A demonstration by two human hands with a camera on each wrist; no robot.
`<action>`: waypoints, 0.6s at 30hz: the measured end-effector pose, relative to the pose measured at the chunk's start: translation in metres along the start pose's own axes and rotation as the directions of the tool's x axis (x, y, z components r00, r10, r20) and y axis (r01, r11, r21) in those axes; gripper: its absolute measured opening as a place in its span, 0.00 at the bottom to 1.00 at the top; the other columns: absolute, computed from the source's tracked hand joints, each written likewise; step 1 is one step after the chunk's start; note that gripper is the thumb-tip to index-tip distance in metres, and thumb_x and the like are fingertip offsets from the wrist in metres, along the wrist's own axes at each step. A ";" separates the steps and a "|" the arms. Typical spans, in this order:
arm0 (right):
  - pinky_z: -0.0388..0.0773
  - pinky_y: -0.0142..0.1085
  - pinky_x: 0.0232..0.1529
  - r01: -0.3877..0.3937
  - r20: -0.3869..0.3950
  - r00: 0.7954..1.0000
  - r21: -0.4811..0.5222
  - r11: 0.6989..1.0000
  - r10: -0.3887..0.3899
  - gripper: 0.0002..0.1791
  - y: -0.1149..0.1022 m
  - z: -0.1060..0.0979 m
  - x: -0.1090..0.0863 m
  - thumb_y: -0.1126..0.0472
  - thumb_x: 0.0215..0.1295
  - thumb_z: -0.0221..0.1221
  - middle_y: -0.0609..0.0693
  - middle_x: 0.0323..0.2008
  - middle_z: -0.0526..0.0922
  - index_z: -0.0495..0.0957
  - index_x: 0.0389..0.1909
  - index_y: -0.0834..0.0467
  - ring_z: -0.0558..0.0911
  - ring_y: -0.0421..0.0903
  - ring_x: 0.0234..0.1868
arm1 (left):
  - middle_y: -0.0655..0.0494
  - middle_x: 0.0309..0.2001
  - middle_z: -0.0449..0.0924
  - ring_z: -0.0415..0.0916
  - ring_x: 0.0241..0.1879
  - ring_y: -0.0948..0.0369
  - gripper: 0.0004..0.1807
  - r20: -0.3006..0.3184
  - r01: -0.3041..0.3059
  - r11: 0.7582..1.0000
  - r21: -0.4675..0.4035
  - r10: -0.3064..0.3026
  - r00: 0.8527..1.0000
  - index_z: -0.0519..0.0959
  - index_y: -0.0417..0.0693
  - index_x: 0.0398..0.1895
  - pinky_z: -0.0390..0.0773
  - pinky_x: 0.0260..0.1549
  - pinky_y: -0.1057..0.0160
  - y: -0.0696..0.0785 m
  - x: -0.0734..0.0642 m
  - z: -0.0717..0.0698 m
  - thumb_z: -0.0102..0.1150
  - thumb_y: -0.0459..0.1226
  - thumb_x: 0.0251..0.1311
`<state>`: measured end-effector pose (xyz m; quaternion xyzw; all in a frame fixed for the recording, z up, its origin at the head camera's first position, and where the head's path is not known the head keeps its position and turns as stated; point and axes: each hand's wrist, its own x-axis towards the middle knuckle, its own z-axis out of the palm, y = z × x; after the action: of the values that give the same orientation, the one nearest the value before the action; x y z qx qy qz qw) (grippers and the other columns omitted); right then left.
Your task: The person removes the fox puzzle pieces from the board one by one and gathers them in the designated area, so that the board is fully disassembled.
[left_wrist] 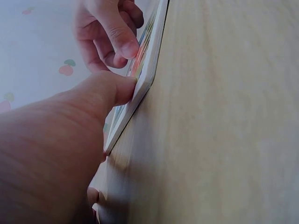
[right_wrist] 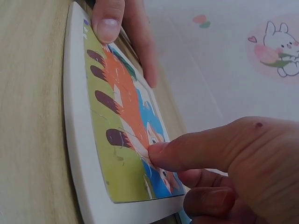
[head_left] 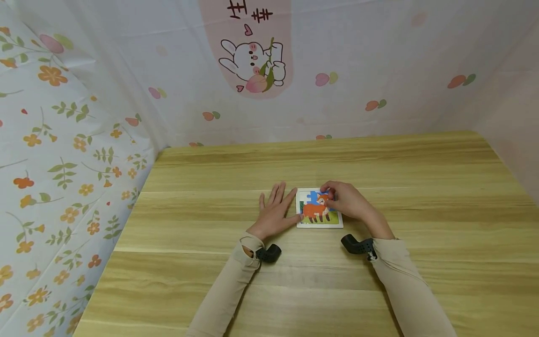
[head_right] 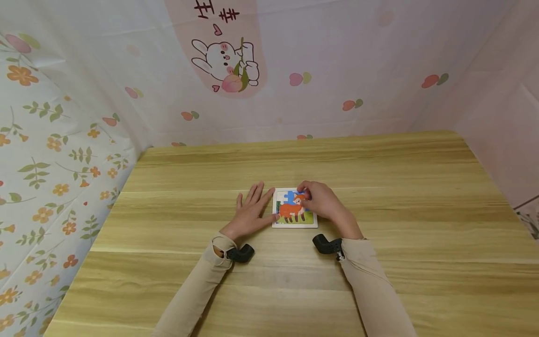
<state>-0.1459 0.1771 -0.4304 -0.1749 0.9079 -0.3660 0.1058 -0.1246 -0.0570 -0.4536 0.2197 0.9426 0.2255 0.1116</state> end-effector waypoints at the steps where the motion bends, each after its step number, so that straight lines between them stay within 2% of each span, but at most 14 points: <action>1: 0.67 0.36 0.29 -0.003 0.004 1.000 0.006 1.000 0.003 0.15 0.000 0.000 0.000 0.72 0.56 0.60 0.51 0.26 0.70 0.74 0.45 0.67 0.68 0.45 0.27 | 0.50 0.73 0.31 0.24 0.71 0.55 0.42 0.002 0.001 1.000 0.004 -0.001 1.000 0.45 0.58 0.74 0.26 0.61 0.41 0.000 0.000 0.000 0.47 0.59 0.62; 7: 0.66 0.36 0.30 -0.018 0.020 1.000 0.029 0.999 0.018 0.15 0.000 0.000 0.000 0.73 0.56 0.59 0.51 0.28 0.69 0.73 0.46 0.67 0.68 0.46 0.29 | 0.50 0.73 0.30 0.23 0.71 0.56 0.42 0.008 0.009 1.000 0.021 -0.009 1.000 0.44 0.59 0.74 0.26 0.61 0.41 -0.001 0.002 0.001 0.47 0.60 0.61; 18: 0.69 0.38 0.32 0.021 0.013 1.000 0.017 1.000 -0.021 0.16 0.000 0.000 0.000 0.74 0.55 0.58 0.53 0.30 0.71 0.70 0.45 0.67 0.70 0.48 0.30 | 0.48 0.73 0.32 0.25 0.71 0.54 0.42 -0.006 -0.008 1.000 0.012 0.008 1.000 0.46 0.57 0.74 0.27 0.61 0.40 0.000 -0.001 -0.001 0.48 0.58 0.62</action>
<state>-0.1456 0.1772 -0.4304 -0.1857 0.9022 -0.3735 0.1093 -0.1242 -0.0575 -0.4528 0.2234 0.9434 0.2209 0.1064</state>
